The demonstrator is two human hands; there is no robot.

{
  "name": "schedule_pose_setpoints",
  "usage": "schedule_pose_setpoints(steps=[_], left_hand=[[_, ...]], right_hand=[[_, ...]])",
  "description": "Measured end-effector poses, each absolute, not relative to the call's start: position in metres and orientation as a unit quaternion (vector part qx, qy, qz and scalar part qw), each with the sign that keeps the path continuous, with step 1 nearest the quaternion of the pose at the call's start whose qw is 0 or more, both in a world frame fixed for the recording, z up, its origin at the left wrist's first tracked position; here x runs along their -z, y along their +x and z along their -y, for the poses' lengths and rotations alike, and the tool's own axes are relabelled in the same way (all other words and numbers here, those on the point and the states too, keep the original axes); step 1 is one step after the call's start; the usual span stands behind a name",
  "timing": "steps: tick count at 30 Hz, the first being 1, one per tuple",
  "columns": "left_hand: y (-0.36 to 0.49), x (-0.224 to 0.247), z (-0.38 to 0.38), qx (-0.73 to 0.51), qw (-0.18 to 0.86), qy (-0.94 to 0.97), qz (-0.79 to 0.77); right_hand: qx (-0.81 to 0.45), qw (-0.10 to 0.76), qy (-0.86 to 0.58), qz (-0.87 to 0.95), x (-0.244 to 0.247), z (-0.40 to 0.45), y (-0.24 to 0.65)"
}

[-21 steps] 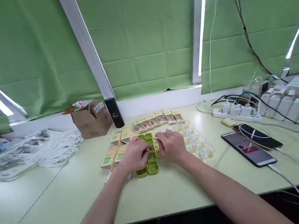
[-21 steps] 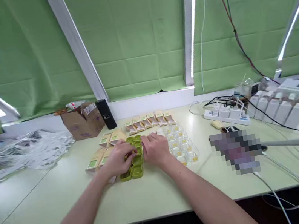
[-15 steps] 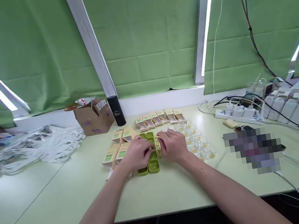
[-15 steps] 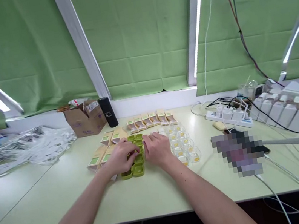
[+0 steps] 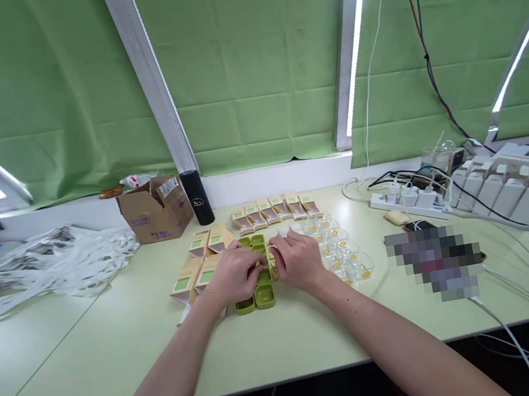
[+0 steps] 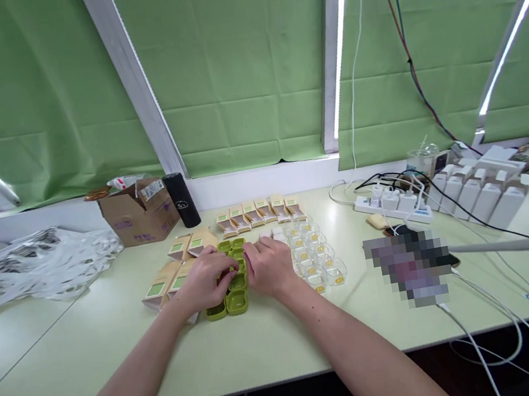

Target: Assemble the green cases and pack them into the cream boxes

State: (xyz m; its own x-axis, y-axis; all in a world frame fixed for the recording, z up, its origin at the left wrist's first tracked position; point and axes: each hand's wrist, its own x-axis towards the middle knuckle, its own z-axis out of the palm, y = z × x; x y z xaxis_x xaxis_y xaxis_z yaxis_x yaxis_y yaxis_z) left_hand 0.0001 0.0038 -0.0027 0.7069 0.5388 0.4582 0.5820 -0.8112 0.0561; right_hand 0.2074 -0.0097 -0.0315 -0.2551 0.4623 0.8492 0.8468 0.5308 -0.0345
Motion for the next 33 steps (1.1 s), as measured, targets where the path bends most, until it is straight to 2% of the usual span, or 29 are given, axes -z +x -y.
schedule_pose_setpoints(steps=[13,22,33], left_hand=[[0.008,-0.008,0.007,0.167,-0.052,-0.933,0.314],[0.014,-0.009,0.01,0.121,-0.053,-0.938,0.32],[0.007,-0.001,0.001,0.201,-0.061,-0.929,0.304]], right_hand=[[0.214,0.414,-0.454,0.759,0.033,0.008,0.208],[0.19,0.414,-0.472,0.755,0.034,0.004,0.21],[0.145,0.407,-0.536,0.726,0.007,0.006,0.233]])
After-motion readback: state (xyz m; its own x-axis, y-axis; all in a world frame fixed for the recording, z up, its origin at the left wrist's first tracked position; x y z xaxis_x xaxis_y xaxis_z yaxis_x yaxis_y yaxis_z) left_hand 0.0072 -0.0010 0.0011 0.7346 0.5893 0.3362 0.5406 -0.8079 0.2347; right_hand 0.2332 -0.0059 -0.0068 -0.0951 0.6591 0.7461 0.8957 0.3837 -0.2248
